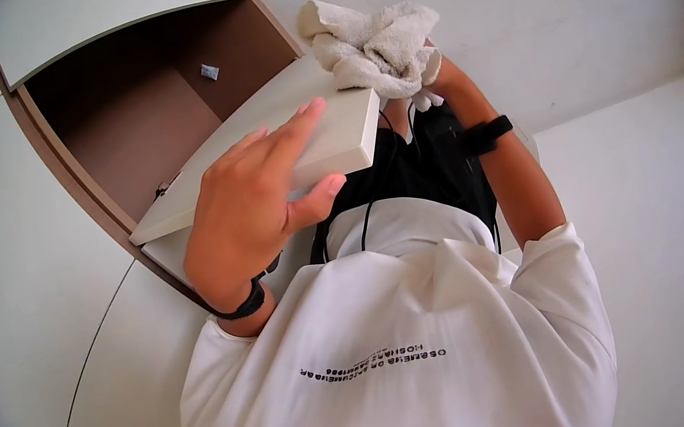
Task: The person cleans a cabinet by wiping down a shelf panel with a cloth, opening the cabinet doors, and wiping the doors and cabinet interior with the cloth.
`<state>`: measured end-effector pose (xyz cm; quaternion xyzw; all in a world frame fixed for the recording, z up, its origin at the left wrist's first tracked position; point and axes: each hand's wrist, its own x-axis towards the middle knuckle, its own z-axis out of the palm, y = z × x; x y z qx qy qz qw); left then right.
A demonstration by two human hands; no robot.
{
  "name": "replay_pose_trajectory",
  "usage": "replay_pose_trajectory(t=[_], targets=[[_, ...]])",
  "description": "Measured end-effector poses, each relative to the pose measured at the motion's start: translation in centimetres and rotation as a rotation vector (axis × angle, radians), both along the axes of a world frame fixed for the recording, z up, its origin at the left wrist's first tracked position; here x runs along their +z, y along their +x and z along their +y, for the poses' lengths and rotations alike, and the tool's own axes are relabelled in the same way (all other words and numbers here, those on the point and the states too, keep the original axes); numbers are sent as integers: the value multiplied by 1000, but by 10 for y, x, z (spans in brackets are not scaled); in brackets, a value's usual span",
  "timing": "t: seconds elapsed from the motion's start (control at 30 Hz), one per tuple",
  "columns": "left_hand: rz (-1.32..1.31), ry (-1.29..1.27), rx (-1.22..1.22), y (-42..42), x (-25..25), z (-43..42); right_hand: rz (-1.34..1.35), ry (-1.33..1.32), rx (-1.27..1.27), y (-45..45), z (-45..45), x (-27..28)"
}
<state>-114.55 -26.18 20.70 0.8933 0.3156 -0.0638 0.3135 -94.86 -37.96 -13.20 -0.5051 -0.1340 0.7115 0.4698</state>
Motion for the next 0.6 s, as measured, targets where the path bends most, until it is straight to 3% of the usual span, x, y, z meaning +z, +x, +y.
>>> replay_pose_trajectory(t=[0.1,0.13,0.23,0.37,0.47,0.6], targets=[[-30,-87,-30,-7,-7,-3,-296,52,-4,0,3,-10],[-19,-117,-37,-9,-8,-3,-254,-43,-213,-17,9,-9],[26,-128,-30,-3,-4,-6,-517,-69,52,-6,20,-16],[28,-171,-3,-8,0,-10,-403,-6,389,2,34,-5],[17,-205,5,-11,0,-7,-232,2,596,2,59,52],[-14,-193,42,-6,7,-4,-429,384,824,11,68,97]])
